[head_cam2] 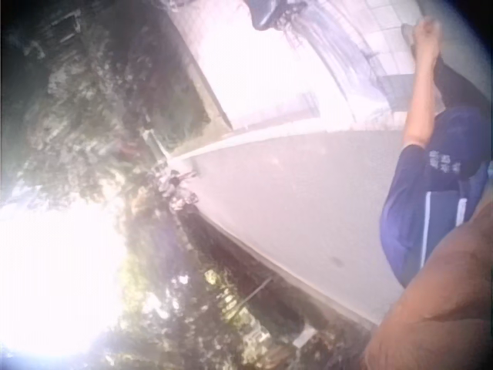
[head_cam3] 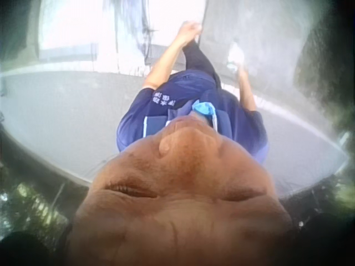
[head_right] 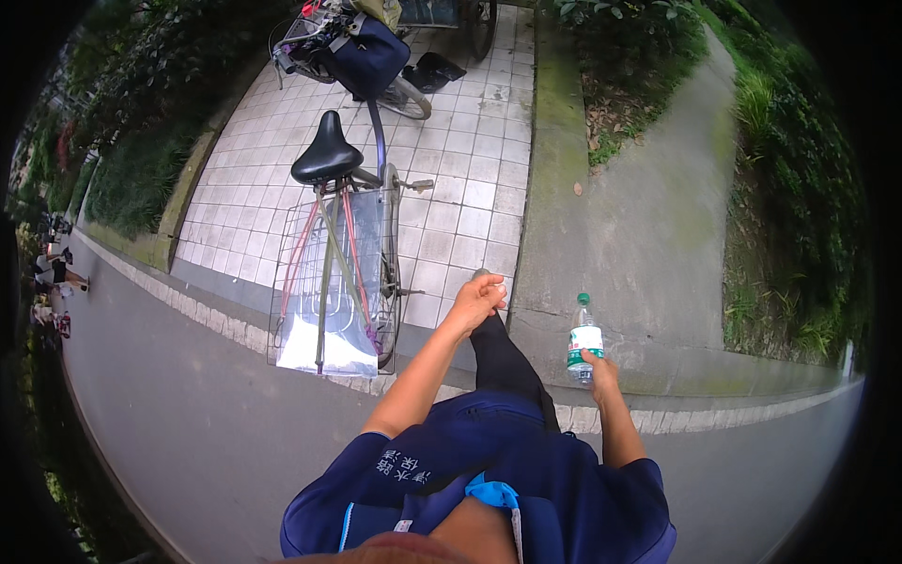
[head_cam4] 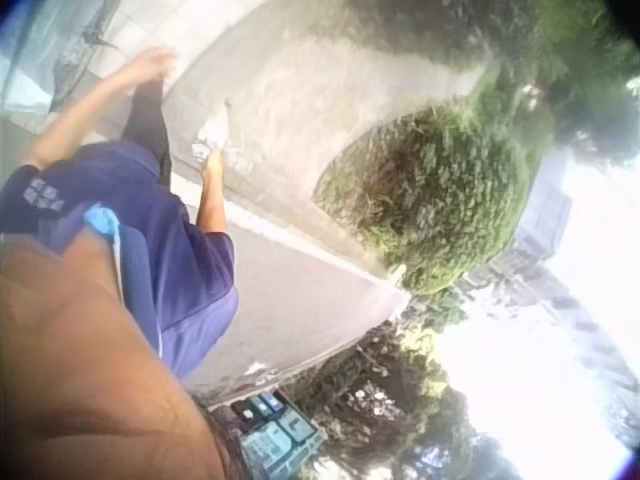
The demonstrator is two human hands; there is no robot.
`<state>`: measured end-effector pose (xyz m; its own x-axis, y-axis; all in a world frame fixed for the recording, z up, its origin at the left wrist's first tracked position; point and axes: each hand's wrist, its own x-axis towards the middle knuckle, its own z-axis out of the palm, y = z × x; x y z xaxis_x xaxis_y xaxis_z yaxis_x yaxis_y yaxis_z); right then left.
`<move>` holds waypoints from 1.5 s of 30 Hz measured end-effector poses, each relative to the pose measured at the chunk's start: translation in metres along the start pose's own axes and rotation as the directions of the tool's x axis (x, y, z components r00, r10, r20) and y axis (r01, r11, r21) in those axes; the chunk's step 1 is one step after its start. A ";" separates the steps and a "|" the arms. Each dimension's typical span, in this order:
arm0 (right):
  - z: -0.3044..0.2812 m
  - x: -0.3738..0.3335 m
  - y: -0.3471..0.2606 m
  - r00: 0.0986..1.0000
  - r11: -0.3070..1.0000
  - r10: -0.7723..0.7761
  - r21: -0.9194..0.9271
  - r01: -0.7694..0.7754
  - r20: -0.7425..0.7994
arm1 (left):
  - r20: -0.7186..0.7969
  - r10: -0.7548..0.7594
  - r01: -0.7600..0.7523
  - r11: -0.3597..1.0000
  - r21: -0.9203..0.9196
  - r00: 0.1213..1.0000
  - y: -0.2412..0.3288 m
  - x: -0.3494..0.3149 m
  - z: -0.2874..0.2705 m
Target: The person empties liquid from several plastic bottles into a drain and then collects the bottles and aluminum cans into a green bag.
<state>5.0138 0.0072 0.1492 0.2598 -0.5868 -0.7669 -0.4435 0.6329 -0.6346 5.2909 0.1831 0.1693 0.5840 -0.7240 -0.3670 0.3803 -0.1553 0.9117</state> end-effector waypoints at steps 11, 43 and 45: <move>0.179 0.148 -0.268 0.984 0.975 -0.113 -0.177 0.137 0.140 | -0.249 -0.032 0.031 0.999 -0.009 0.968 0.149 0.294 -0.108; 0.444 0.468 -0.674 0.949 0.995 0.095 0.064 -0.080 -0.299 | -0.612 -0.083 -0.167 0.926 -0.339 0.786 0.621 1.272 -0.418; 0.441 0.471 -0.664 0.940 0.990 0.132 0.094 -0.107 -0.316 | -0.600 -0.105 -0.144 0.925 -0.353 0.793 0.627 1.289 -0.405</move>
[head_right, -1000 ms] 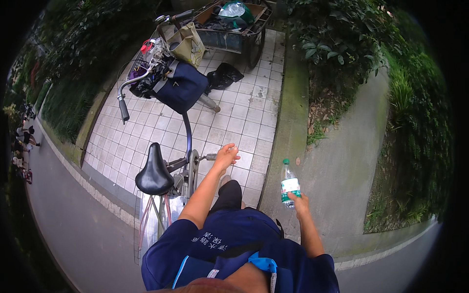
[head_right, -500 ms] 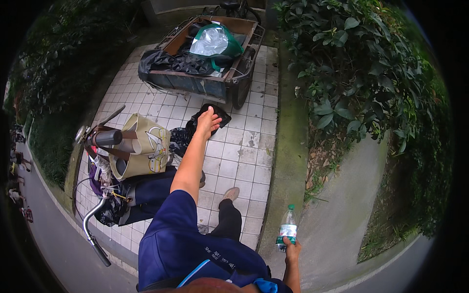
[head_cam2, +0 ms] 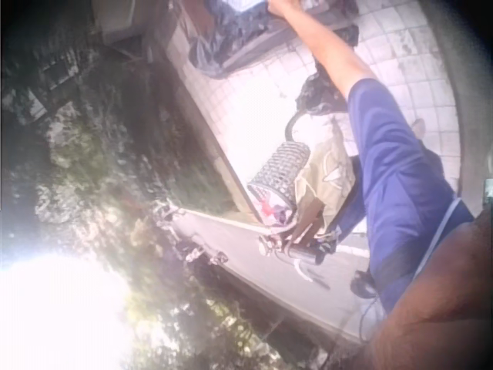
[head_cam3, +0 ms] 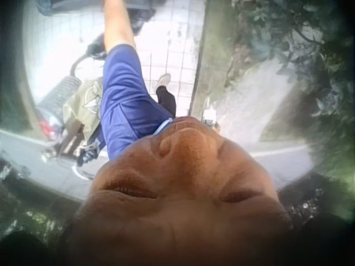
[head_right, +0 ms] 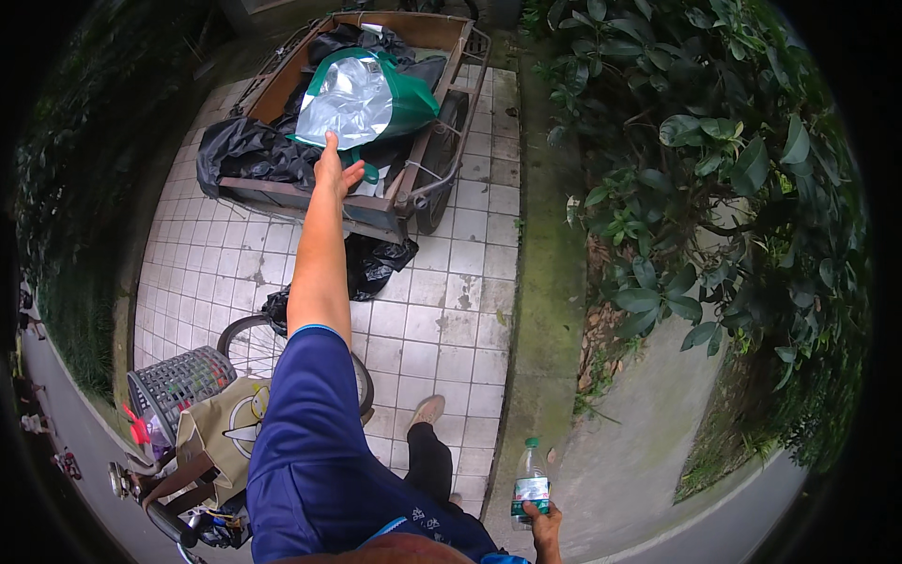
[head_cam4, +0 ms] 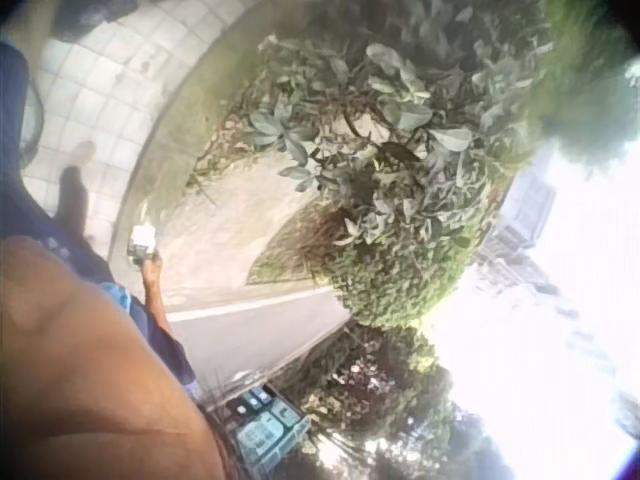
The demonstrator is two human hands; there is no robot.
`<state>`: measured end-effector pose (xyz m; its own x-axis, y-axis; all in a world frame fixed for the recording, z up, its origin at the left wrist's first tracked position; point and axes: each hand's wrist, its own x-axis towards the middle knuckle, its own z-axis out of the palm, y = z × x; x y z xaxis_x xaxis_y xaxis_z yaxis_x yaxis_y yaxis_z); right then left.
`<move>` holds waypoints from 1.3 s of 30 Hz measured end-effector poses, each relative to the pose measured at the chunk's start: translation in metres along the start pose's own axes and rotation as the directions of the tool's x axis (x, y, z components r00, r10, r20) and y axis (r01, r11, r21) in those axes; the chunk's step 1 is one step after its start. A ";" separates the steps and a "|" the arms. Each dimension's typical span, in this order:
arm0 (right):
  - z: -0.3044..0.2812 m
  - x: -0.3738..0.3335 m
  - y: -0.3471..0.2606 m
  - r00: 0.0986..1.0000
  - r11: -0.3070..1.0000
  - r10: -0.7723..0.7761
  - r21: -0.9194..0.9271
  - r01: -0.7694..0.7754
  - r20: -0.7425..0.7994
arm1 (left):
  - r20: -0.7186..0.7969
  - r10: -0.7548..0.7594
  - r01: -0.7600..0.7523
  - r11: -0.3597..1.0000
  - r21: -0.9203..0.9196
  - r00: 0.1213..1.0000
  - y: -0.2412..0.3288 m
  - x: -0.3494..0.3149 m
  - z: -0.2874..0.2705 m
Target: The person empties liquid from several plastic bottles into a drain and then collects the bottles and aluminum cans into a green bag.
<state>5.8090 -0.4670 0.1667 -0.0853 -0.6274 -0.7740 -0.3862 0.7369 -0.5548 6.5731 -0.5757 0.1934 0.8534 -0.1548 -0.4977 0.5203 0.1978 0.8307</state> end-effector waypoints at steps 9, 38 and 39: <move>0.019 -0.019 -0.007 0.994 0.999 -0.054 0.002 0.054 0.097 | 0.175 0.598 -0.547 0.525 0.652 0.782 -0.046 -0.001 0.011; -0.210 -0.124 0.271 0.752 0.993 0.110 0.034 -0.116 -0.649 | 0.160 -0.441 -0.466 0.785 -0.408 -0.883 -0.371 -0.818 -0.128; -0.208 -0.123 0.299 0.690 0.985 0.157 0.064 -0.159 -0.707 | 0.142 -0.454 -0.468 0.775 -0.426 -0.880 -0.387 -0.821 -0.123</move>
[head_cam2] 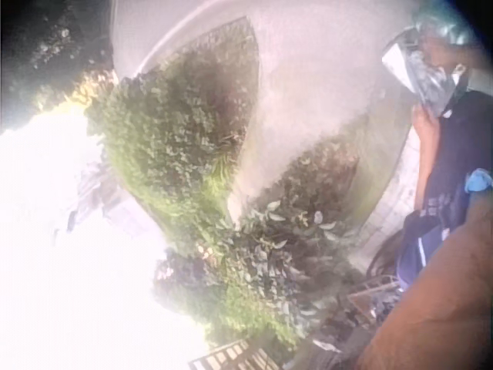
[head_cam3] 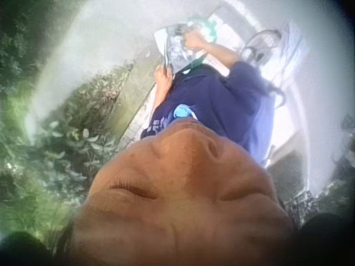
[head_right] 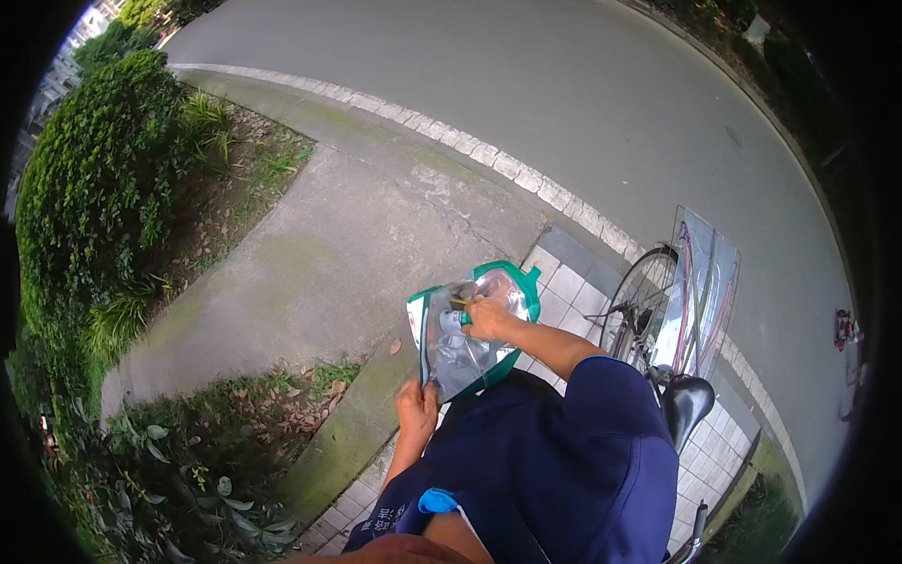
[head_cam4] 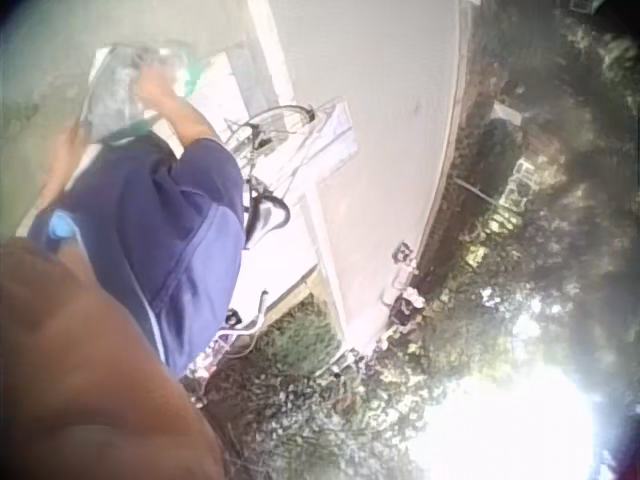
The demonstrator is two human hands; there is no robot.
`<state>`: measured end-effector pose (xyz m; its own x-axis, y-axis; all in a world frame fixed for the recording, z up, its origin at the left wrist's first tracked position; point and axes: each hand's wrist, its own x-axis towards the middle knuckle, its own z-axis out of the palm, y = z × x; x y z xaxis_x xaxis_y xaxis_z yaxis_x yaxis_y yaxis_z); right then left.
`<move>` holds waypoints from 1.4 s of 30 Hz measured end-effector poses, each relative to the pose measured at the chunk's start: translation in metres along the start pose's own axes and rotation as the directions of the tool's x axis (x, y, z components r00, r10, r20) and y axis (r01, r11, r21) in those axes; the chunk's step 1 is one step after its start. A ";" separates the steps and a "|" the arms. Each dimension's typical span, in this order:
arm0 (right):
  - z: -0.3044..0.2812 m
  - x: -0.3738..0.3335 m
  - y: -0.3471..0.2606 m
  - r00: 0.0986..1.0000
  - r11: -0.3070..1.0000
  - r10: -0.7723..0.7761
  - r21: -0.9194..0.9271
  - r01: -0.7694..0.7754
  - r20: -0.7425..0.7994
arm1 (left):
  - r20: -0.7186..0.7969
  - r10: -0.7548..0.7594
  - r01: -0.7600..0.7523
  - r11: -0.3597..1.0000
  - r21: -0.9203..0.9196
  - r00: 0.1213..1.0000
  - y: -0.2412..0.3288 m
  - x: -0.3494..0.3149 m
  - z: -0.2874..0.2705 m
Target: The person empties liquid from several plastic bottles into a drain and then collects the bottles and aluminum cans into a green bag.
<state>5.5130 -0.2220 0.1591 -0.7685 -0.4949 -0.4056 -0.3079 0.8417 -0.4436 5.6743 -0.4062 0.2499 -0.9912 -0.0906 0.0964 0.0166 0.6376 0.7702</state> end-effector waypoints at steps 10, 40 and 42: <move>-0.098 -0.087 0.153 0.517 0.445 0.743 0.263 -0.856 0.424 | 0.363 0.052 -0.011 0.993 -0.114 0.930 0.041 0.167 0.045; -0.229 0.005 0.473 0.671 0.662 0.697 0.587 -0.466 -0.254 | 0.490 0.326 -0.095 0.894 -0.438 0.809 0.297 0.509 0.413; -0.259 0.015 0.480 0.620 0.678 0.725 0.471 -0.564 -0.302 | 0.481 0.325 -0.112 0.901 -0.419 0.814 0.289 0.546 0.444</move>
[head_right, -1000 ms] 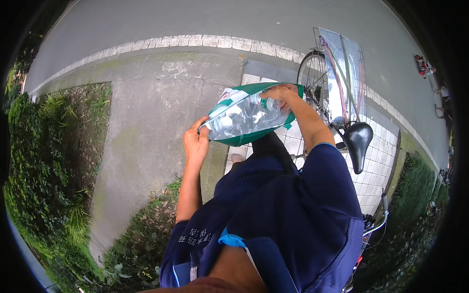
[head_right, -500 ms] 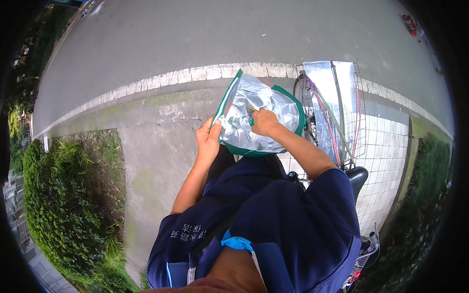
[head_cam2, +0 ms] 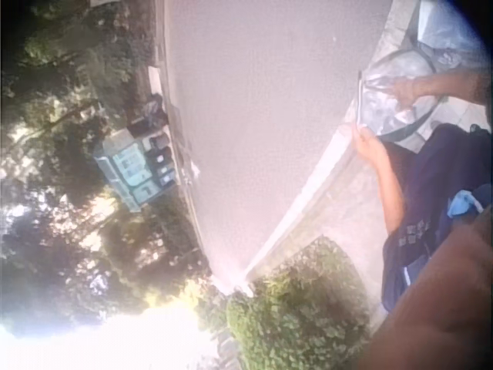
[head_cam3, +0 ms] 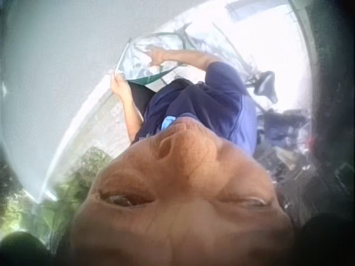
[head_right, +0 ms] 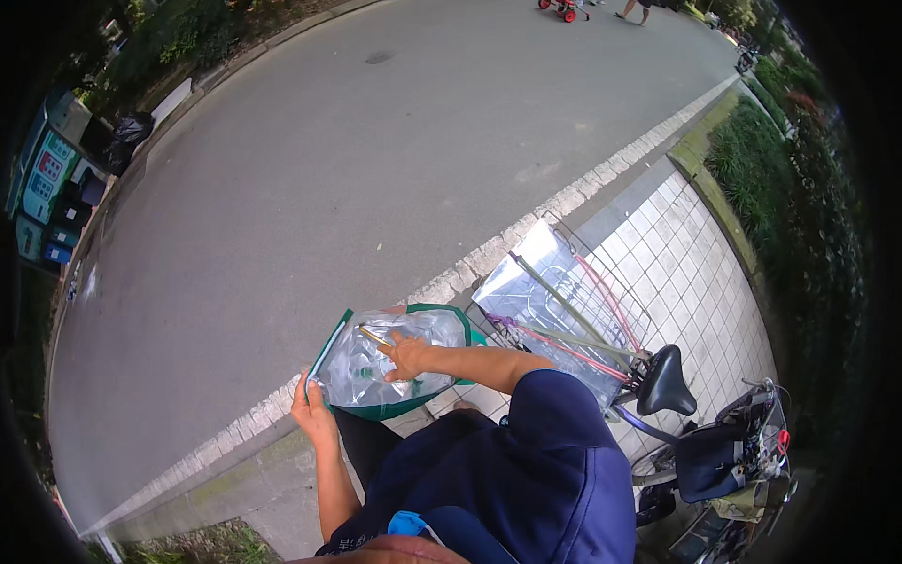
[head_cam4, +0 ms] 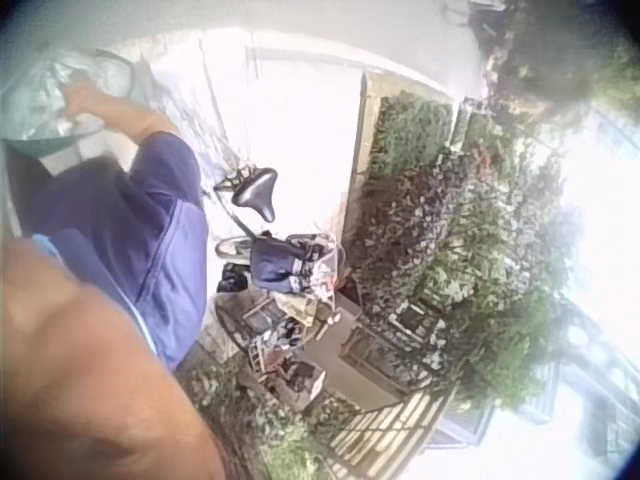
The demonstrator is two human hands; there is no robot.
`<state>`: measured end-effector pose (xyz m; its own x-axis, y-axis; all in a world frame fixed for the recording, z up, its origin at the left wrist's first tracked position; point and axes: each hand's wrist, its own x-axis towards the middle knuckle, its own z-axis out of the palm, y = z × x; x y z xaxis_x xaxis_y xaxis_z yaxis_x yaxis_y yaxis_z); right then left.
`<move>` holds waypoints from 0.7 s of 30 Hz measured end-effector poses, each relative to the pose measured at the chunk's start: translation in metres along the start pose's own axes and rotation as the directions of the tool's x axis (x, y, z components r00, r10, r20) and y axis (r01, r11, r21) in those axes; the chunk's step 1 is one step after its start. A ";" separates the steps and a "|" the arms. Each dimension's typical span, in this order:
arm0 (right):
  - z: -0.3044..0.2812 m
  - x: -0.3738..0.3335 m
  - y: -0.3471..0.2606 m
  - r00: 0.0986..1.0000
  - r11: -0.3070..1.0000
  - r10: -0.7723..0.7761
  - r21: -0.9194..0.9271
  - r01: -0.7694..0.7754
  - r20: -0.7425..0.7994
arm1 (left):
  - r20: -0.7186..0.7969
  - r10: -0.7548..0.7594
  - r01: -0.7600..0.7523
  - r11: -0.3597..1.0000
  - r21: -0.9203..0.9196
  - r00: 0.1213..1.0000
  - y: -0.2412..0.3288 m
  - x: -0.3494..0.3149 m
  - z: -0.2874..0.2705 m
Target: The person empties liquid from several plastic bottles into a drain and then collects the bottles and aluminum cans into a green bag.
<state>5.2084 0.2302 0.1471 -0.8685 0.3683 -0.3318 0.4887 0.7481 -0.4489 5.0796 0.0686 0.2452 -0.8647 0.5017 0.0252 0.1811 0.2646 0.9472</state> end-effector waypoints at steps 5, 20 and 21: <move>-0.049 0.109 -0.024 0.948 0.924 -0.209 0.365 0.112 0.239 | 0.039 0.008 -0.005 0.998 -0.067 0.999 -0.055 0.139 0.005; -0.152 0.510 -0.174 0.923 0.925 -0.255 0.204 0.319 -0.288 | 0.535 -0.148 -0.028 0.951 0.307 0.832 -0.073 0.590 -0.195; -0.152 0.539 -0.172 0.911 0.904 -0.296 0.223 0.364 -0.288 | 0.513 -0.145 -0.150 0.859 0.490 0.846 -0.077 0.621 -0.204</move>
<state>4.6434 0.3834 0.1715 -0.9595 0.2732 0.0693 0.1445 0.6878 -0.7114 4.4333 0.1914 0.2530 -0.5171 0.8086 -0.2806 0.5148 0.5557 0.6528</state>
